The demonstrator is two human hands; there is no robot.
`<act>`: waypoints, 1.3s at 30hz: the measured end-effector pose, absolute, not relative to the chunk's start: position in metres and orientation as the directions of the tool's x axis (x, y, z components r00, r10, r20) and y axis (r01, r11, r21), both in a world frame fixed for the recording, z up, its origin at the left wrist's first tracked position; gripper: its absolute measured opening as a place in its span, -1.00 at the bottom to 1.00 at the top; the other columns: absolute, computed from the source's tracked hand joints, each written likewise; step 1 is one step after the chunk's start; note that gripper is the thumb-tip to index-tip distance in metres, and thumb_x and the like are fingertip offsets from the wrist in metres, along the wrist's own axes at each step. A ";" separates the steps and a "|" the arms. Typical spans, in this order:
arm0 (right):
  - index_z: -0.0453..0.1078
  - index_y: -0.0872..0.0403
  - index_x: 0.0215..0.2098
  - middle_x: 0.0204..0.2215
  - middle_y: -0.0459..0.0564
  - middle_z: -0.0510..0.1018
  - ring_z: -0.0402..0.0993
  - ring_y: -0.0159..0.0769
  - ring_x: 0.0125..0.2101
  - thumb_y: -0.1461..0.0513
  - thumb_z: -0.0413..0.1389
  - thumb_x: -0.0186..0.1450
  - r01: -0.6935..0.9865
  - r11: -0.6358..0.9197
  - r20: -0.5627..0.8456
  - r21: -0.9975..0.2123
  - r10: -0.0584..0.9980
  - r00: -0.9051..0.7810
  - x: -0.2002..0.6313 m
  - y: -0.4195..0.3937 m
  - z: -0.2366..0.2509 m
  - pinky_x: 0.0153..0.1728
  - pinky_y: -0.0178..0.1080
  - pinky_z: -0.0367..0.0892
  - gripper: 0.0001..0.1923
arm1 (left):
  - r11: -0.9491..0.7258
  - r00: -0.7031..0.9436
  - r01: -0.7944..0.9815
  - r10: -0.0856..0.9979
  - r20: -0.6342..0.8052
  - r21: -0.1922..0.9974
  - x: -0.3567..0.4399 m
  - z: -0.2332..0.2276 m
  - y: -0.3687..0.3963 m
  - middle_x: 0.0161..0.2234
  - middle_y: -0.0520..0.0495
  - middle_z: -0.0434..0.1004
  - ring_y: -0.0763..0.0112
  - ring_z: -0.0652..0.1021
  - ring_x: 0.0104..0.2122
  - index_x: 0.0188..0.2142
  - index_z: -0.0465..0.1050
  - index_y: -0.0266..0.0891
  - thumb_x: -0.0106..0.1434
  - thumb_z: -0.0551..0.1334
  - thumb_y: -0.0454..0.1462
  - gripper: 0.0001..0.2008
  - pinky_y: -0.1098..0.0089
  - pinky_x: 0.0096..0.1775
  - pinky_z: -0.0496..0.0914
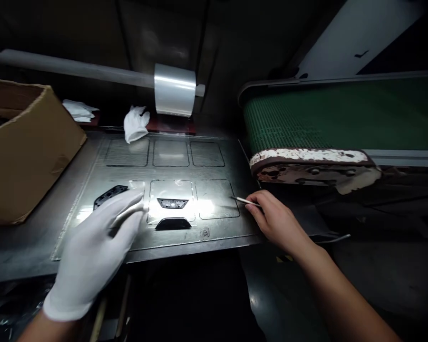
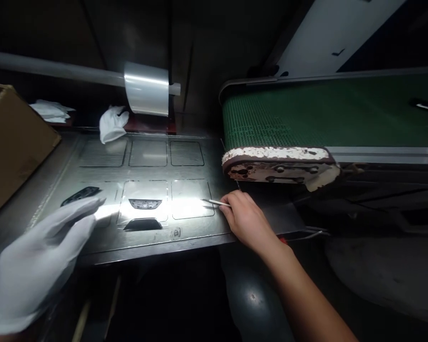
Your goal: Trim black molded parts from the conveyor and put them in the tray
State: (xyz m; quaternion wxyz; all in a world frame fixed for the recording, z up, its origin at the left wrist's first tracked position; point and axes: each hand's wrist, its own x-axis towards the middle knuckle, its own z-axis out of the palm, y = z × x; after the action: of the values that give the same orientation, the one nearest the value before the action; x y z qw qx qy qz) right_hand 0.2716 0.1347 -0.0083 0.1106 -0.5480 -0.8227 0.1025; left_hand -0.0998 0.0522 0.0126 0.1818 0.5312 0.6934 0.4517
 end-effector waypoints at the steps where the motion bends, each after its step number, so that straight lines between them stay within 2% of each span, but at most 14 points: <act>1: 0.42 0.05 -0.04 -0.14 0.06 0.56 0.51 -0.12 -0.13 0.14 0.02 0.57 0.864 0.388 0.105 -0.320 0.921 -0.374 0.267 0.136 -0.006 -0.10 -0.11 0.40 -0.81 | -0.054 -0.259 0.642 0.924 0.282 0.765 -0.104 0.011 0.058 0.09 0.03 0.67 0.02 0.59 0.17 0.06 0.64 0.03 0.35 0.32 -0.02 -0.66 -0.04 0.31 0.42; 4: 0.44 -0.01 0.11 -0.09 0.00 0.60 0.56 -0.21 -0.12 0.15 0.06 0.57 0.786 0.478 0.191 -0.392 0.878 -0.439 0.239 0.137 0.005 -0.11 -0.20 0.40 -0.77 | -0.221 0.049 0.777 0.955 0.294 0.589 -0.113 0.005 0.075 0.27 -0.05 0.52 -0.02 0.33 0.39 0.24 0.48 -0.10 0.39 0.27 -0.11 -0.55 -0.10 0.41 0.25; 7: 0.49 -0.05 0.13 -0.10 -0.04 0.62 0.59 -0.25 -0.18 0.14 0.06 0.57 0.708 0.619 0.140 -0.340 0.778 -0.612 0.191 0.135 0.019 -0.24 -0.24 0.36 -0.75 | -0.238 0.150 0.850 0.965 0.217 0.470 -0.116 -0.001 0.084 0.32 -0.10 0.44 -0.05 0.15 0.47 0.29 0.38 -0.18 0.37 0.24 -0.24 -0.50 -0.17 0.44 0.17; 11: 0.53 -0.05 0.11 -0.18 -0.05 0.62 0.55 -0.25 -0.30 0.18 0.03 0.56 0.656 0.730 0.045 -0.192 0.675 -0.737 0.128 0.137 0.030 -0.44 -0.21 0.14 -0.72 | -0.277 0.211 0.882 0.955 0.208 0.381 -0.112 -0.003 0.085 0.31 -0.10 0.43 -0.08 0.15 0.46 0.05 0.49 -0.17 0.36 0.19 -0.33 -0.71 -0.17 0.44 0.17; 14: 0.56 -0.02 0.04 -0.24 -0.05 0.60 0.51 -0.26 -0.36 0.20 0.03 0.55 0.631 0.762 0.005 -0.147 0.638 -0.770 0.104 0.142 0.031 -0.47 -0.19 0.03 -0.73 | -0.295 0.236 0.884 0.951 0.199 0.364 -0.111 -0.004 0.086 0.29 -0.10 0.42 -0.07 0.17 0.44 -0.11 0.50 -0.16 0.35 0.15 -0.39 -0.80 -0.14 0.44 0.16; 16: 0.57 -0.03 0.02 -0.25 -0.06 0.60 0.51 -0.26 -0.37 0.20 0.04 0.54 0.630 0.765 -0.017 -0.135 0.634 -0.773 0.102 0.144 0.029 -0.48 -0.19 -0.01 -0.74 | -0.283 0.226 0.887 0.955 0.192 0.365 -0.111 -0.004 0.086 0.30 -0.11 0.40 -0.08 0.17 0.44 -0.13 0.51 -0.16 0.36 0.15 -0.39 -0.80 -0.13 0.43 0.18; 19: 0.56 -0.09 0.10 -0.21 -0.07 0.63 0.53 -0.26 -0.34 0.18 0.08 0.53 0.651 0.750 -0.022 -0.121 0.653 -0.757 0.121 0.146 0.028 -0.48 -0.20 0.00 -0.73 | -0.269 0.215 0.890 0.960 0.182 0.369 -0.111 -0.005 0.086 0.33 -0.10 0.37 -0.12 0.13 0.45 -0.04 0.52 -0.16 0.37 0.18 -0.36 -0.77 -0.14 0.43 0.19; 22: 0.57 -0.11 0.09 -0.20 -0.07 0.63 0.57 -0.25 -0.32 0.16 0.06 0.54 0.675 0.732 -0.015 -0.091 0.677 -0.736 0.165 0.146 0.028 -0.47 -0.23 0.09 -0.72 | -0.265 0.210 0.888 0.961 0.182 0.376 -0.112 -0.005 0.085 0.34 -0.09 0.37 -0.11 0.10 0.46 0.04 0.52 -0.16 0.37 0.20 -0.33 -0.72 -0.14 0.42 0.20; 25: 0.57 -0.10 0.07 -0.18 -0.06 0.62 0.59 -0.25 -0.30 0.14 0.02 0.55 0.713 0.697 0.015 -0.075 0.716 -0.698 0.223 0.145 0.026 -0.41 -0.24 0.26 -0.70 | -0.272 0.218 0.878 0.960 0.178 0.394 -0.111 -0.004 0.086 0.28 -0.08 0.42 -0.07 0.18 0.42 -0.04 0.54 -0.16 0.36 0.19 -0.34 -0.77 -0.10 0.41 0.23; 28: 0.56 -0.10 0.09 -0.14 -0.06 0.62 0.60 -0.26 -0.27 0.07 0.00 0.57 0.762 0.638 0.041 -0.112 0.769 -0.638 0.273 0.141 0.019 -0.32 -0.23 0.40 -0.68 | -0.275 0.220 0.873 0.959 0.177 0.402 -0.113 -0.005 0.087 0.27 -0.08 0.43 -0.08 0.21 0.40 -0.06 0.53 -0.16 0.36 0.20 -0.34 -0.80 -0.12 0.37 0.27; 31: 0.50 -0.07 0.18 -0.05 -0.02 0.60 0.61 -0.22 -0.17 0.11 -0.01 0.57 0.814 0.551 0.107 -0.182 0.834 -0.541 0.293 0.136 0.005 -0.20 -0.19 0.47 -0.66 | -0.297 0.206 0.853 0.947 0.246 0.428 -0.113 -0.005 0.084 0.29 -0.10 0.42 -0.07 0.23 0.40 0.03 0.50 -0.16 0.38 0.23 -0.31 -0.76 -0.14 0.37 0.24; 34: 0.42 0.05 0.30 0.01 0.12 0.56 0.57 -0.09 -0.07 0.24 -0.05 0.54 0.847 0.483 0.240 -0.222 0.869 -0.432 0.282 0.134 -0.016 -0.12 -0.08 0.50 -0.58 | -0.383 0.258 0.815 0.911 0.320 0.434 -0.107 0.003 0.078 0.12 -0.10 0.53 0.04 0.39 0.25 0.04 0.49 -0.13 0.41 0.25 -0.29 -0.77 -0.09 0.32 0.28; 37: 0.44 0.16 0.28 -0.02 0.21 0.56 0.51 0.03 -0.05 0.32 -0.05 0.49 0.840 0.484 0.364 -0.246 0.849 -0.383 0.263 0.137 -0.035 -0.04 0.05 0.49 -0.54 | -0.463 0.404 0.804 0.886 0.230 0.373 -0.094 0.015 0.073 -0.12 -0.05 0.57 0.15 0.49 0.00 -0.03 0.50 -0.11 0.40 0.23 -0.35 -0.81 0.01 0.14 0.38; 39: 0.49 0.19 0.23 -0.03 0.22 0.57 0.49 0.06 -0.04 0.33 -0.03 0.47 0.830 0.487 0.424 -0.273 0.835 -0.351 0.255 0.138 -0.043 0.01 0.09 0.47 -0.57 | -0.492 0.467 0.816 0.870 0.156 0.303 -0.085 0.021 0.073 -0.19 -0.04 0.56 0.19 0.48 -0.12 -0.07 0.51 -0.12 0.42 0.17 -0.40 -0.80 0.09 -0.01 0.41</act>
State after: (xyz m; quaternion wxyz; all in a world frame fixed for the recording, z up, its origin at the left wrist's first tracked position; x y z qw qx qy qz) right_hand 0.2551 0.1378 -0.0432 0.2612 -0.5065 -0.8217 0.0049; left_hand -0.0845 0.0732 0.0207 0.0930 0.8513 0.4953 0.1458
